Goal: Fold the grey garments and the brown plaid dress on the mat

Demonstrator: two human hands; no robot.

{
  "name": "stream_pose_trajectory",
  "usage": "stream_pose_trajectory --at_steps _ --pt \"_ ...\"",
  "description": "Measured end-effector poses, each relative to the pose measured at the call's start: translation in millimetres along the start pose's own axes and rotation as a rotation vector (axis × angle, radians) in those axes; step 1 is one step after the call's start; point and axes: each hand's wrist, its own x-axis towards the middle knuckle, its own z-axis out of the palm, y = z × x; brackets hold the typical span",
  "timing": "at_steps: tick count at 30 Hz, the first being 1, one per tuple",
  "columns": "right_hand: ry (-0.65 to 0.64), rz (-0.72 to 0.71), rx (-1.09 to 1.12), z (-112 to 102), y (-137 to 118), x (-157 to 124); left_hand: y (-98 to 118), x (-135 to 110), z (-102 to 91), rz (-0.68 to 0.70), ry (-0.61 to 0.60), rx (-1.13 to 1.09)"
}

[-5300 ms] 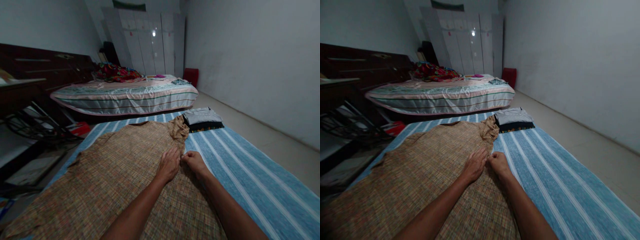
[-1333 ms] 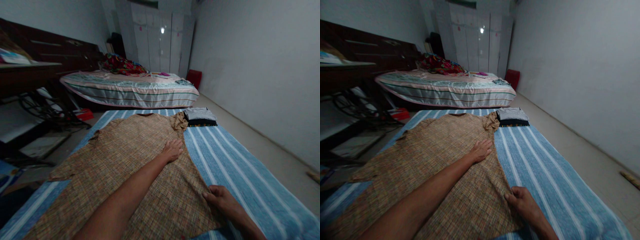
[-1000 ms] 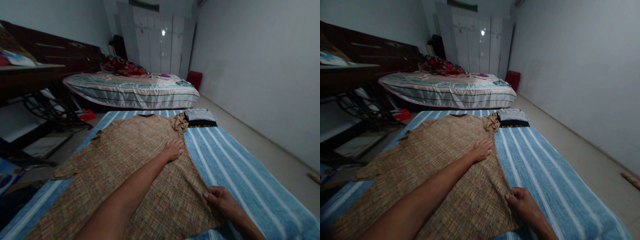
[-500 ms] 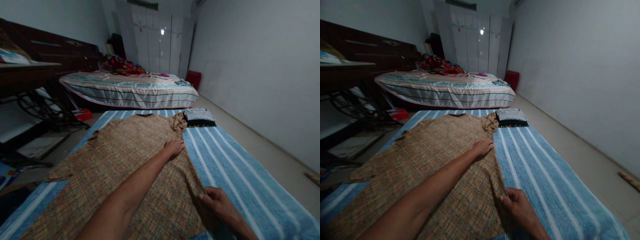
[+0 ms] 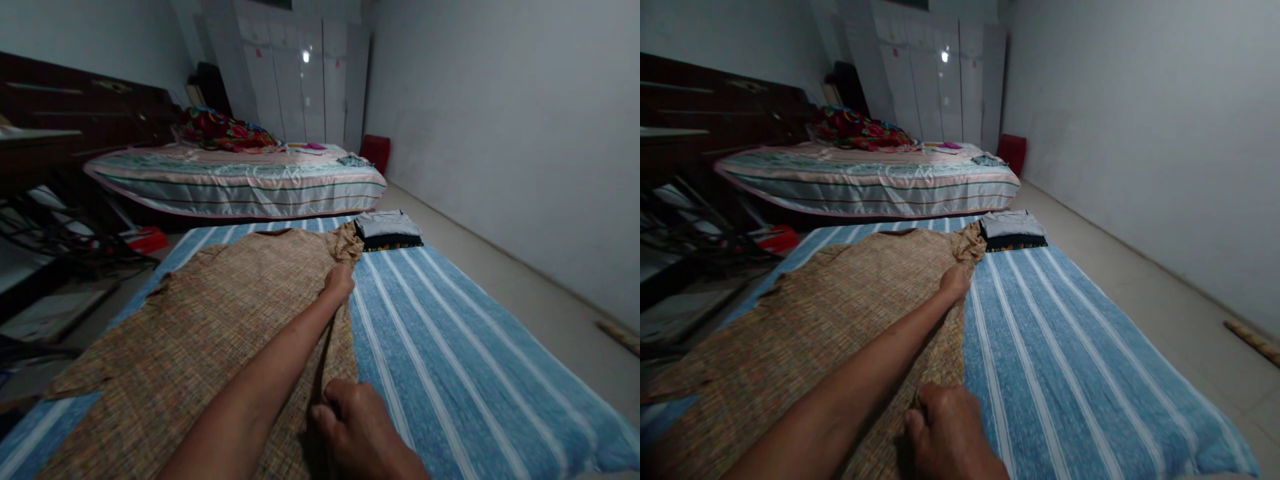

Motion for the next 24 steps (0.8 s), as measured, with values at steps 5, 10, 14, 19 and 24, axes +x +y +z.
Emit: stream_pose_trajectory --at_steps 5,10,14,19,24 --pt "-0.038 -0.002 -0.031 10.6 1.8 3.3 -27.3 19.2 -3.1 -0.067 -0.044 -0.196" --pt "-0.059 0.003 -0.035 12.5 0.4 4.8 -36.4 22.9 1.8 -0.123 -0.049 -0.349" --pt "-0.058 0.005 -0.048 15.0 0.7 4.0 -36.3 25.5 5.1 -0.141 -0.053 -0.390" --pt "-0.063 -0.016 -0.013 20.4 1.5 4.8 -34.9 30.5 8.6 -0.150 -0.063 -0.382" --pt "-0.060 -0.001 0.039 14.5 1.9 3.7 -28.0 34.3 7.5 -0.173 -0.053 -0.341"
